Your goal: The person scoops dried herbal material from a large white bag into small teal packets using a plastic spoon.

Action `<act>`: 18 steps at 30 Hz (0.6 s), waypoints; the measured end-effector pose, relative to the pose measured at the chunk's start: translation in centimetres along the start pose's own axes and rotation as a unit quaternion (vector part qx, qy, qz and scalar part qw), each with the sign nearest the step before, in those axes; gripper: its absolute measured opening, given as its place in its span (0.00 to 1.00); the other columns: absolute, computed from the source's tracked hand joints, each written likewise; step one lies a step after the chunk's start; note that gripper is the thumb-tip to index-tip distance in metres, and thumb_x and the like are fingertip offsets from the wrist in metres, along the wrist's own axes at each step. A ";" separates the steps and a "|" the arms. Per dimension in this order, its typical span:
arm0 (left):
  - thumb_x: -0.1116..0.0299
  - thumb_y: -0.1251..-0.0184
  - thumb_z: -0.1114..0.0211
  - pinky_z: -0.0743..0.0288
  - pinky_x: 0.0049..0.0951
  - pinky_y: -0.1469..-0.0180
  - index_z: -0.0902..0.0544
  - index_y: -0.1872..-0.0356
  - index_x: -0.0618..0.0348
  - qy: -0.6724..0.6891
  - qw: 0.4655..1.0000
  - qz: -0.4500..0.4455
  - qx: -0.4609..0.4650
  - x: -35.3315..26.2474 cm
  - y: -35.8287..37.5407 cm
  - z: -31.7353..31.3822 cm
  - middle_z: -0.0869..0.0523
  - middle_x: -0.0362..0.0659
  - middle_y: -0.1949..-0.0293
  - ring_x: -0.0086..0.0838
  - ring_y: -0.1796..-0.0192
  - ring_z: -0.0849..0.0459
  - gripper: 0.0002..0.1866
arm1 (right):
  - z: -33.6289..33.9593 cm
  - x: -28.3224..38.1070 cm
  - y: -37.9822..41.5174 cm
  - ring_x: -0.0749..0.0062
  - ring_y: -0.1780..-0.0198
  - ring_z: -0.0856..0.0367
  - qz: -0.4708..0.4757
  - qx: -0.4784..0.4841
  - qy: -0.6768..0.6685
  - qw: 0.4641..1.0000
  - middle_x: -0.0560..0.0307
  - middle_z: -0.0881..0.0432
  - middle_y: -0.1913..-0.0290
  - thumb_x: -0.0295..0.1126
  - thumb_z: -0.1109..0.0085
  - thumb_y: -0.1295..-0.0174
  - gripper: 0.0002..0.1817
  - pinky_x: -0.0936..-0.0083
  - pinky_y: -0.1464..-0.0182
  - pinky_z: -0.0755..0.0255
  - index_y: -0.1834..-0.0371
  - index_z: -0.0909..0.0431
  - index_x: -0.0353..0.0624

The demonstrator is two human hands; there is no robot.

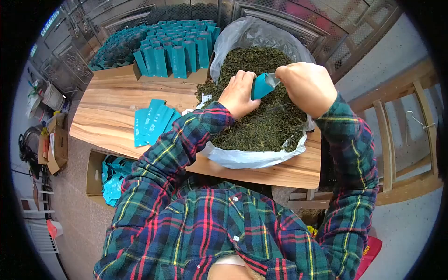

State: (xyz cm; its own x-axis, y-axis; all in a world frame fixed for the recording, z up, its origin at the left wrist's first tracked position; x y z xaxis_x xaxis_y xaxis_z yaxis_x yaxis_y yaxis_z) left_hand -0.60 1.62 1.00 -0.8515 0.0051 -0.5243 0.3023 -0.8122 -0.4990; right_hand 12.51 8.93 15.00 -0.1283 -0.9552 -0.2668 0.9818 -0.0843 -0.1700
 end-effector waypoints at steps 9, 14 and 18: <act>0.68 0.54 0.29 0.30 0.30 0.53 0.32 0.52 0.63 0.147 0.986 0.068 0.023 1.4 -0.2 0.6 0.28 0.46 0.57 0.31 0.55 0.26 0.28 | 0.4 -1.2 3.3 0.59 0.68 0.20 -0.013 -0.207 -0.015 0.978 0.51 0.18 0.71 0.26 0.46 0.48 0.05 0.70 0.64 0.27 0.69 0.21 0.41; 0.72 0.52 0.27 0.28 0.25 0.52 0.33 0.46 0.61 0.215 0.969 0.096 -0.068 -0.3 4.1 9.5 0.26 0.42 0.55 0.25 0.54 0.25 0.31 | -11.7 -6.1 6.8 0.67 0.64 0.17 -0.247 -0.106 -0.613 0.743 0.53 0.16 0.62 0.33 0.49 0.35 0.13 0.75 0.63 0.25 0.54 0.23 0.38; 0.72 0.52 0.27 0.29 0.27 0.48 0.36 0.42 0.61 0.153 0.969 0.127 -0.144 2.3 10.3 14.2 0.25 0.43 0.54 0.27 0.51 0.24 0.36 | -19.3 -5.0 10.9 0.69 0.63 0.18 -0.292 -0.108 -0.889 0.335 0.55 0.16 0.61 0.39 0.56 0.31 0.17 0.76 0.62 0.22 0.49 0.25 0.41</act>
State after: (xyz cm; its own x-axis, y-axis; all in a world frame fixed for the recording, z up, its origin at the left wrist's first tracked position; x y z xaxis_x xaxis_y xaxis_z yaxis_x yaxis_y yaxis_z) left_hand -5.50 -15.05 4.44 -0.5803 0.0345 -0.8137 0.6301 -0.6139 -0.4754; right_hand 21.15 18.26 -3.85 0.1839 0.5318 0.8267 0.8041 -0.5651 0.1846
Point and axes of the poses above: each hand's wrist, its own y-axis away from the middle knuckle, its own z-axis out of the back of the hand, x = y × z, the point moved 2 cm from there along -y, towards the middle knuckle
